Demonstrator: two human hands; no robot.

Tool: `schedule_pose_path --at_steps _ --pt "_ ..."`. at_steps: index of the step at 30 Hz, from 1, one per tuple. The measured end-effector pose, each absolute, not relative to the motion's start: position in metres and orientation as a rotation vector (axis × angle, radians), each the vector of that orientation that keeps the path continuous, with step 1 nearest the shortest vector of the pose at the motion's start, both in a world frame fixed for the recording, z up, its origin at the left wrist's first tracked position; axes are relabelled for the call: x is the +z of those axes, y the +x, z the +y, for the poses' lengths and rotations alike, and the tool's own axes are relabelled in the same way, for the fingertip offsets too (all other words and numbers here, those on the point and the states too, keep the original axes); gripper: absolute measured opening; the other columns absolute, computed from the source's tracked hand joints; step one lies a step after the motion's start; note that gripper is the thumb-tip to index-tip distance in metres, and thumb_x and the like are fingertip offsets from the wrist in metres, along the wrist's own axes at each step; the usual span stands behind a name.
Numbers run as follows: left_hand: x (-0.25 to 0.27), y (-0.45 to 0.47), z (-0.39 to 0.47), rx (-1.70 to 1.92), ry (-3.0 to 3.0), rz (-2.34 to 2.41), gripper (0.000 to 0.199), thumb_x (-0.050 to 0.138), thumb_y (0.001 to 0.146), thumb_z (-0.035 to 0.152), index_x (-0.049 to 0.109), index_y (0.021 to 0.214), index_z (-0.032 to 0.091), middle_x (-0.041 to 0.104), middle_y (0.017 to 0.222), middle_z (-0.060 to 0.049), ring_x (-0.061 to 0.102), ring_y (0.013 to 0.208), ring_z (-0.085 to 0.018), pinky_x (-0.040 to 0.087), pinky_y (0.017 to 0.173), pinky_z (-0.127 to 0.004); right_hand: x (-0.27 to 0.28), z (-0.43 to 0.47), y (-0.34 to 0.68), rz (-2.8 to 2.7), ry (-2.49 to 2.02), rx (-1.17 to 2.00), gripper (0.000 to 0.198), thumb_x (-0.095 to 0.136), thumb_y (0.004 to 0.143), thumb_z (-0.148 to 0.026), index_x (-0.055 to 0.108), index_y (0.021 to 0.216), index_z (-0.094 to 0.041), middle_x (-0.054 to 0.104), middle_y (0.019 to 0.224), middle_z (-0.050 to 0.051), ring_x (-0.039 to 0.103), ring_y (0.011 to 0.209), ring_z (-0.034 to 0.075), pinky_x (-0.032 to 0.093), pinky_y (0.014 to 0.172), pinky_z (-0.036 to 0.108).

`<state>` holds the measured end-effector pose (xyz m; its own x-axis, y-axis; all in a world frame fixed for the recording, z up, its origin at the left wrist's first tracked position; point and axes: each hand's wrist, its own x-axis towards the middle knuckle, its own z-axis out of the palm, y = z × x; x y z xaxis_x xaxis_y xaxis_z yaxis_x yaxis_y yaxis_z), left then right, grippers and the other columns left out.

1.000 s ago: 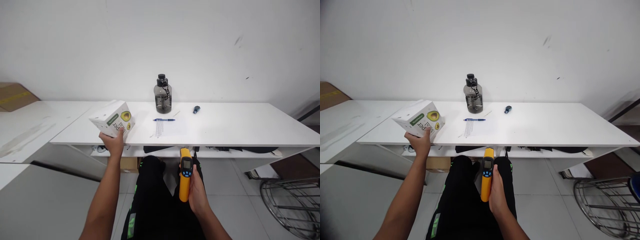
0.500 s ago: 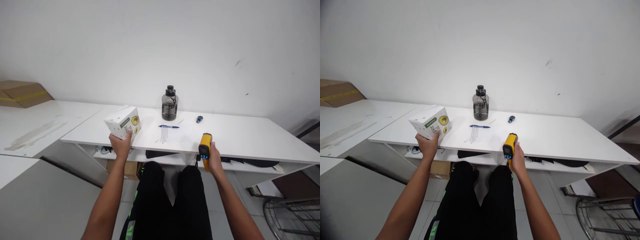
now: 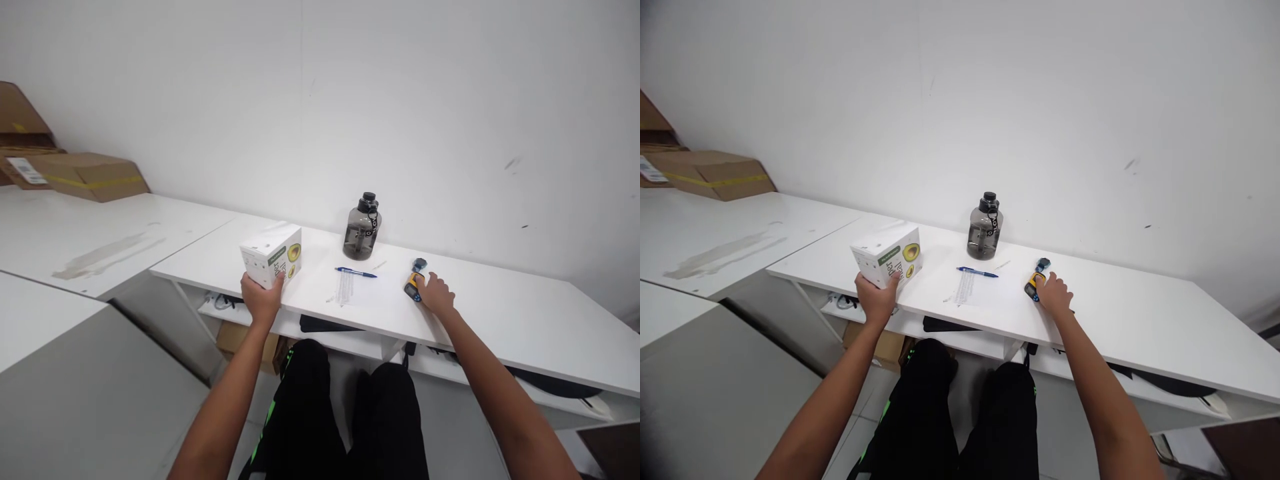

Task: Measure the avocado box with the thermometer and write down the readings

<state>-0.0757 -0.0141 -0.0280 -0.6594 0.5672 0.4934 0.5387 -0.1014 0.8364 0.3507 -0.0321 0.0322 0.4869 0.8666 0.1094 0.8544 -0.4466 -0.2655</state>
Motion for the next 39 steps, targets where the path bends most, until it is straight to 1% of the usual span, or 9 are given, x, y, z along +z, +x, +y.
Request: schedule_pose_path --at_steps 4,7,11,13,17,21,28,31,39 --pt "-0.036 -0.077 -0.009 1.949 1.268 2.112 0.083 0.075 0.064 0.055 0.043 0.128 0.013 0.057 0.122 -0.019 0.054 0.120 -0.037 0.043 0.101 -0.051 0.043 -0.025 0.317 -1.701 -2.298 -0.357 0.057 0.039 0.099 -0.028 0.029 0.150 -0.007 0.053 0.136 0.029 0.048 0.127 0.038 0.032 0.101 0.050" --pt "-0.041 -0.078 -0.006 1.950 1.266 2.124 0.087 0.074 0.064 0.056 0.041 0.130 0.011 0.055 0.125 -0.021 0.053 0.121 -0.039 0.042 0.102 -0.052 0.044 -0.012 0.277 -2.020 -2.188 -0.187 0.057 0.036 0.101 -0.030 0.024 0.153 -0.009 0.069 0.111 0.023 0.064 0.106 0.032 0.037 0.094 0.044" --pt "-0.044 -0.079 -0.005 1.944 1.299 2.138 0.089 0.072 0.066 0.055 0.039 0.132 0.008 0.055 0.125 -0.024 0.051 0.122 -0.040 0.040 0.103 -0.053 0.035 0.011 0.239 -2.244 -2.137 0.057 0.036 0.038 0.101 -0.026 0.056 0.127 -0.009 0.072 0.103 0.021 0.068 0.095 0.030 0.040 0.085 0.039" --pt "-0.046 -0.079 -0.005 1.952 1.315 2.138 0.089 0.071 0.066 0.056 0.039 0.133 0.006 0.056 0.123 -0.025 0.052 0.121 -0.040 0.041 0.102 -0.053 0.030 0.016 0.232 -2.273 -2.104 0.055 0.031 0.038 0.100 -0.023 0.062 0.113 -0.009 0.072 0.105 0.021 0.067 0.096 0.030 0.040 0.085 0.039" --pt "-0.050 -0.080 -0.004 1.980 1.316 2.146 0.088 0.071 0.066 0.056 0.040 0.133 0.008 0.056 0.123 -0.023 0.054 0.118 -0.039 0.042 0.100 -0.051 0.018 0.009 0.229 -1.947 -1.786 0.317 0.034 0.035 0.102 -0.039 0.058 0.112 -0.016 0.070 0.087 0.009 0.063 0.079 0.022 0.043 0.075 0.033" --pt "-0.055 -0.081 -0.002 2.001 1.321 2.130 0.085 0.072 0.066 0.056 0.040 0.133 0.013 0.057 0.123 -0.018 0.054 0.117 -0.035 0.042 0.099 -0.049 -0.002 -0.005 0.223 -1.612 -1.287 0.852 0.048 0.035 0.095 -0.063 0.059 0.088 -0.021 0.056 0.067 -0.001 0.049 0.057 0.015 0.040 0.060 0.028" --pt "-0.062 -0.083 0.001 2.040 1.332 2.132 0.088 0.073 0.066 0.057 0.040 0.133 0.012 0.056 0.124 -0.019 0.054 0.117 -0.035 0.042 0.099 -0.049 -0.006 -0.014 0.214 -1.545 -1.293 0.932 0.032 0.050 0.087 -0.049 0.061 0.074 -0.022 0.056 0.059 -0.002 0.051 0.060 0.016 0.040 0.064 0.030" --pt "-0.065 -0.085 0.002 2.040 1.327 2.121 0.089 0.073 0.065 0.056 0.038 0.134 0.012 0.055 0.124 -0.019 0.053 0.118 -0.035 0.042 0.099 -0.049 -0.001 -0.016 0.212 -1.574 -1.416 0.841 0.037 0.051 0.084 -0.050 0.058 0.060 -0.022 0.057 0.058 0.000 0.054 0.064 0.018 0.041 0.067 0.032" --pt "-0.069 -0.086 0.001 2.096 1.338 2.041 0.090 0.074 0.066 0.058 0.039 0.135 0.011 0.054 0.128 -0.020 0.055 0.118 -0.033 0.043 0.099 -0.047 -0.001 -0.016 0.212 -1.570 -1.485 0.833 0.034 0.050 0.080 -0.046 0.052 0.055 -0.023 0.061 0.060 0.001 0.056 0.066 0.019 0.042 0.066 0.031"
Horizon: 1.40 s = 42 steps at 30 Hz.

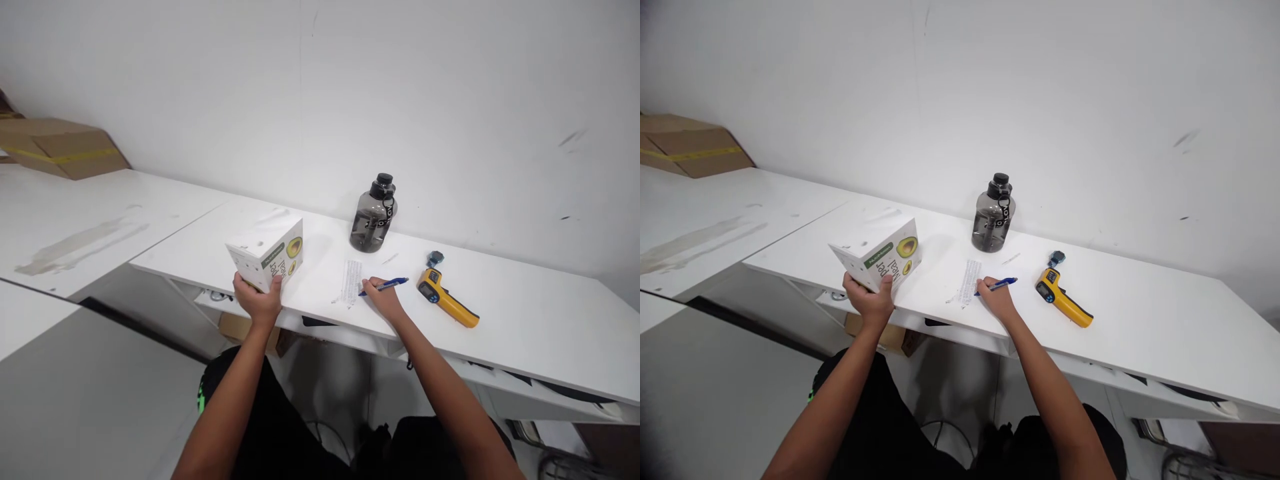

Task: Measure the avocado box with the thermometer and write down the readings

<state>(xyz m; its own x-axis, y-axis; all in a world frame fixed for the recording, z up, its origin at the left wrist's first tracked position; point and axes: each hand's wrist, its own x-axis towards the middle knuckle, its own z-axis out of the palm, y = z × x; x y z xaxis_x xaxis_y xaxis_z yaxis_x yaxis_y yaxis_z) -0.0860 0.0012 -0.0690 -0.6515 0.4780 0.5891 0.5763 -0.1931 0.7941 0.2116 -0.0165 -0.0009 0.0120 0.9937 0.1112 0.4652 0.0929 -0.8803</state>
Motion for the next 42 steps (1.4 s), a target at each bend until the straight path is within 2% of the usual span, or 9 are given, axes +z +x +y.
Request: schedule_pose_path --at_steps 9,14,20,26,42 --pt "-0.0715 -0.0866 0.0009 -1.997 -1.299 -1.953 0.090 0.074 0.068 0.056 0.035 0.138 0.014 0.052 0.130 -0.019 0.053 0.119 -0.031 0.042 0.102 -0.046 0.0017 -0.0168 0.2113 -1.604 -1.510 0.799 0.033 0.051 0.078 -0.046 0.054 0.056 -0.022 0.060 0.059 0.001 0.056 0.066 0.020 0.042 0.065 0.031" --pt "-0.0690 -0.0855 -0.0002 -1.956 -1.282 -1.969 0.089 0.073 0.067 0.058 0.038 0.135 0.012 0.056 0.124 -0.019 0.055 0.116 -0.034 0.044 0.098 -0.049 -0.0013 -0.0157 0.2116 -1.617 -1.527 0.780 0.034 0.049 0.078 -0.047 0.051 0.054 -0.023 0.057 0.057 0.001 0.053 0.062 0.019 0.040 0.063 0.031" --pt "-0.0698 -0.0848 0.0009 -1.937 -1.264 -1.969 0.088 0.074 0.067 0.057 0.038 0.135 0.014 0.055 0.126 -0.018 0.056 0.116 -0.033 0.044 0.098 -0.047 -0.0013 -0.0161 0.2126 -1.601 -1.492 0.844 0.032 0.051 0.077 -0.045 0.056 0.055 -0.022 0.063 0.062 0.002 0.058 0.068 0.020 0.043 0.068 0.032" --pt "-0.0666 -0.0842 -0.0003 -1.946 -1.277 -1.993 0.089 0.074 0.067 0.057 0.038 0.135 0.012 0.054 0.127 -0.021 0.053 0.119 -0.035 0.041 0.100 -0.050 -0.0019 -0.0154 0.2124 -1.585 -1.507 0.783 0.034 0.049 0.078 -0.046 0.056 0.055 -0.023 0.060 0.058 0.002 0.057 0.066 0.020 0.043 0.067 0.032" --pt "-0.0651 -0.0842 -0.0003 -1.947 -1.268 -1.991 0.089 0.073 0.066 0.056 0.039 0.136 0.012 0.056 0.124 -0.019 0.056 0.116 -0.034 0.043 0.099 -0.048 0.0004 -0.0162 0.2115 -1.585 -1.483 0.823 0.032 0.050 0.076 -0.044 0.055 0.054 -0.022 0.061 0.058 0.001 0.056 0.065 0.020 0.043 0.066 0.032"
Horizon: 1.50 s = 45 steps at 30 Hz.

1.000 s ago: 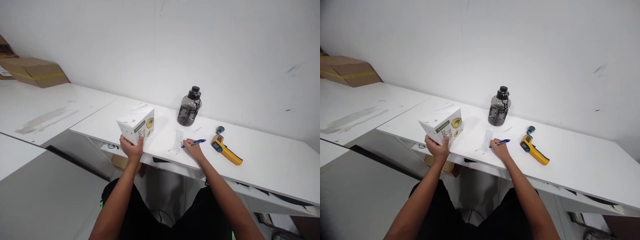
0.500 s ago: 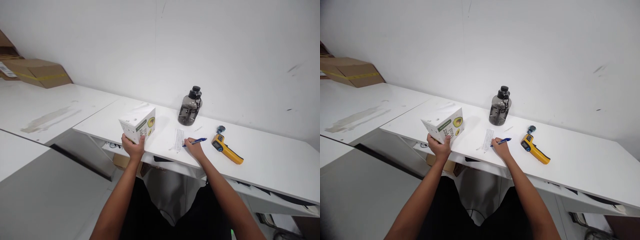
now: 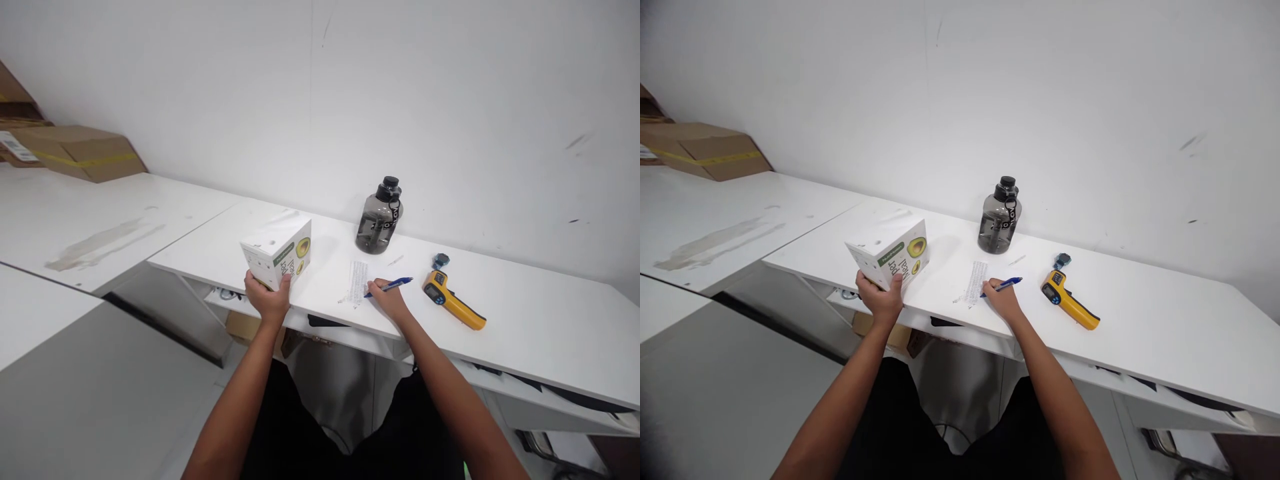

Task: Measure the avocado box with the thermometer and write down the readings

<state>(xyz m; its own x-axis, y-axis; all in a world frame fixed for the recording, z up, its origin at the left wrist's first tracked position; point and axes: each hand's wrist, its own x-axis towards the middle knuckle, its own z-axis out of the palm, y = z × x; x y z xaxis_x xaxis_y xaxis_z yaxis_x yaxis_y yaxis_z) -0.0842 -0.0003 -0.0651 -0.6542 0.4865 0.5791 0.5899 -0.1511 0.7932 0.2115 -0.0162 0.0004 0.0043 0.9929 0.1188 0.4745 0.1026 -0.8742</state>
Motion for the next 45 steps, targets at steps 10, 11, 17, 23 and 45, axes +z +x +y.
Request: schedule_pose_path --at_steps 10,11,17,23,45 --pt "-0.0643 -0.0840 -0.0007 -1.929 -1.262 -1.989 0.088 0.072 0.066 0.056 0.040 0.135 0.010 0.057 0.123 -0.020 0.054 0.118 -0.036 0.043 0.098 -0.049 -0.0026 -0.0162 0.2112 -1.579 -1.477 0.769 0.033 0.050 0.078 -0.044 0.051 0.053 -0.023 0.055 0.053 -0.001 0.052 0.062 0.019 0.040 0.062 0.030" --pt "-0.0643 -0.0840 -0.0007 -1.930 -1.265 -1.987 0.088 0.072 0.067 0.055 0.040 0.135 0.010 0.057 0.124 -0.020 0.054 0.118 -0.036 0.043 0.099 -0.049 -0.0023 -0.0164 0.2109 -1.579 -1.480 0.766 0.033 0.050 0.078 -0.044 0.049 0.052 -0.023 0.053 0.052 -0.001 0.051 0.061 0.018 0.039 0.061 0.030" --pt "-0.0641 -0.0839 -0.0007 -1.940 -1.268 -1.985 0.089 0.072 0.067 0.055 0.038 0.136 0.011 0.055 0.125 -0.021 0.053 0.120 -0.036 0.043 0.099 -0.049 -0.0011 -0.0176 0.2107 -1.592 -1.465 0.773 0.034 0.050 0.078 -0.044 0.047 0.052 -0.023 0.050 0.051 -0.002 0.048 0.059 0.017 0.038 0.058 0.029" --pt "-0.0641 -0.0838 -0.0010 -1.955 -1.270 -1.987 0.089 0.072 0.067 0.055 0.038 0.136 0.011 0.055 0.126 -0.021 0.053 0.119 -0.036 0.042 0.099 -0.049 -0.0043 -0.0168 0.2124 -1.572 -1.462 0.734 0.034 0.050 0.079 -0.045 0.046 0.052 -0.023 0.049 0.051 -0.002 0.048 0.059 0.017 0.037 0.058 0.029" --pt "-0.0650 -0.0840 -0.0001 -1.967 -1.265 -1.979 0.089 0.074 0.066 0.054 0.038 0.136 0.012 0.056 0.127 -0.020 0.056 0.117 -0.034 0.044 0.098 -0.048 -0.0067 -0.0135 0.2159 -1.443 -1.410 0.741 0.042 0.050 0.085 -0.057 0.062 0.065 -0.022 0.060 0.062 0.001 0.057 0.067 0.020 0.043 0.067 0.032"
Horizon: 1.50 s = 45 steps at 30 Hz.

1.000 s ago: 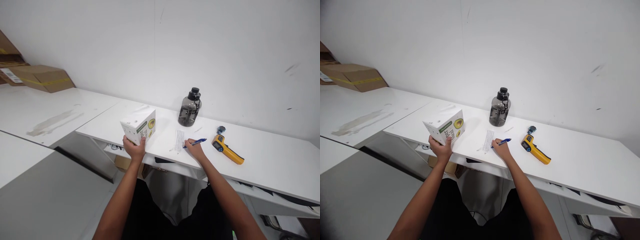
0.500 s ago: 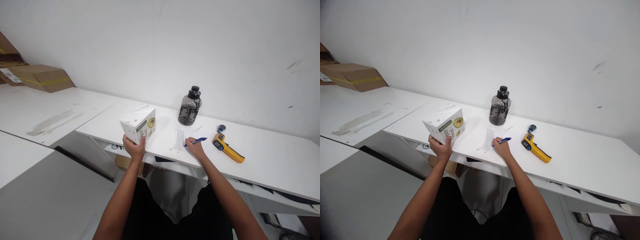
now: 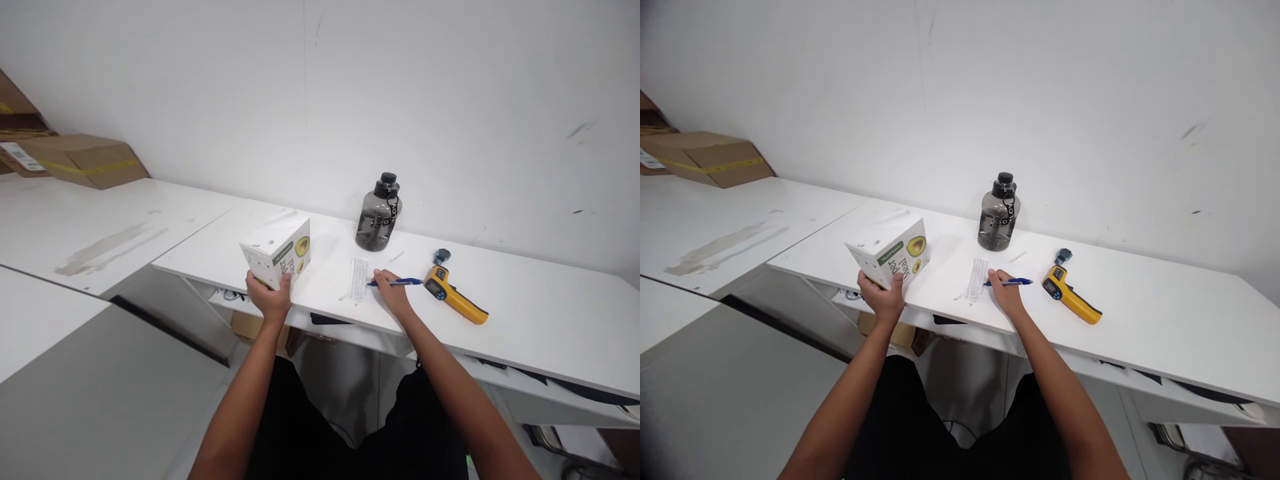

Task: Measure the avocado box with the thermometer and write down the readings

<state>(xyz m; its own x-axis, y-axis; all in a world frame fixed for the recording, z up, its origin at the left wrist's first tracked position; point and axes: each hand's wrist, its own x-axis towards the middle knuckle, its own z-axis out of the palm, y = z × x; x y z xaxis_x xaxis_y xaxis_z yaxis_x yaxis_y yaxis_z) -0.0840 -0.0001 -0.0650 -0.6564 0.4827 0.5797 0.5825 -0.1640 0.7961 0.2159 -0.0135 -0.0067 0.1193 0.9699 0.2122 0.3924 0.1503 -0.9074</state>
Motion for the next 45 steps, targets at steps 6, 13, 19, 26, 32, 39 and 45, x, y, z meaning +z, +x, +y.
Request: schedule_pose_path --at_steps 6,13,19,26,32,39,45 --pt "-0.064 -0.084 0.001 -1.953 -1.272 -2.010 0.092 0.074 0.066 0.054 0.036 0.137 0.010 0.053 0.129 -0.022 0.053 0.120 -0.036 0.042 0.101 -0.050 -0.001 -0.017 0.214 -1.450 -1.427 0.753 0.050 0.045 0.088 -0.064 0.069 0.094 -0.021 0.064 0.068 0.002 0.060 0.070 0.021 0.045 0.066 0.032" --pt "-0.066 -0.084 0.001 -1.946 -1.270 -1.989 0.090 0.073 0.067 0.056 0.037 0.137 0.011 0.054 0.128 -0.021 0.054 0.119 -0.035 0.042 0.100 -0.048 -0.004 -0.016 0.216 -1.486 -1.410 0.557 0.044 0.054 0.086 -0.056 0.066 0.107 -0.019 0.071 0.091 0.007 0.063 0.082 0.024 0.048 0.078 0.035" --pt "-0.067 -0.084 0.001 -1.919 -1.262 -2.011 0.089 0.072 0.068 0.055 0.036 0.137 0.011 0.055 0.128 -0.021 0.054 0.120 -0.034 0.042 0.101 -0.047 -0.019 -0.004 0.221 -1.436 -1.450 0.581 0.051 0.051 0.085 -0.039 0.056 0.130 -0.017 0.071 0.103 0.009 0.063 0.077 0.021 0.051 0.076 0.037" --pt "-0.065 -0.085 0.000 -1.920 -1.272 -2.021 0.090 0.070 0.069 0.055 0.035 0.137 0.009 0.054 0.128 -0.022 0.053 0.120 -0.035 0.042 0.101 -0.048 -0.027 -0.001 0.222 -1.416 -1.445 0.638 0.050 0.042 0.084 -0.029 0.058 0.130 -0.018 0.071 0.102 0.008 0.060 0.069 0.019 0.051 0.074 0.038" --pt "-0.063 -0.083 -0.001 -1.930 -1.276 -2.013 0.088 0.070 0.069 0.054 0.036 0.137 0.011 0.054 0.130 -0.021 0.053 0.121 -0.034 0.042 0.101 -0.047 -0.022 -0.003 0.221 -1.386 -1.481 0.665 0.057 0.041 0.077 -0.021 0.055 0.132 -0.016 0.071 0.103 0.008 0.060 0.072 0.020 0.050 0.078 0.038" --pt "-0.063 -0.083 -0.002 -1.921 -1.278 -1.989 0.088 0.069 0.069 0.056 0.037 0.136 0.009 0.054 0.128 -0.022 0.054 0.120 -0.035 0.043 0.100 -0.047 -0.018 -0.004 0.219 -1.518 -1.471 0.634 0.057 0.041 0.078 -0.020 0.051 0.134 -0.015 0.068 0.079 0.002 0.060 0.074 0.020 0.049 0.080 0.037" --pt "-0.060 -0.083 -0.001 -1.883 -1.278 -2.026 0.089 0.069 0.068 0.058 0.038 0.135 0.008 0.056 0.125 -0.022 0.054 0.120 -0.037 0.043 0.100 -0.048 -0.016 -0.012 0.217 -1.486 -1.354 0.308 0.044 0.035 0.087 -0.022 0.058 0.124 -0.016 0.069 0.086 0.006 0.061 0.074 0.020 0.049 0.072 0.034"
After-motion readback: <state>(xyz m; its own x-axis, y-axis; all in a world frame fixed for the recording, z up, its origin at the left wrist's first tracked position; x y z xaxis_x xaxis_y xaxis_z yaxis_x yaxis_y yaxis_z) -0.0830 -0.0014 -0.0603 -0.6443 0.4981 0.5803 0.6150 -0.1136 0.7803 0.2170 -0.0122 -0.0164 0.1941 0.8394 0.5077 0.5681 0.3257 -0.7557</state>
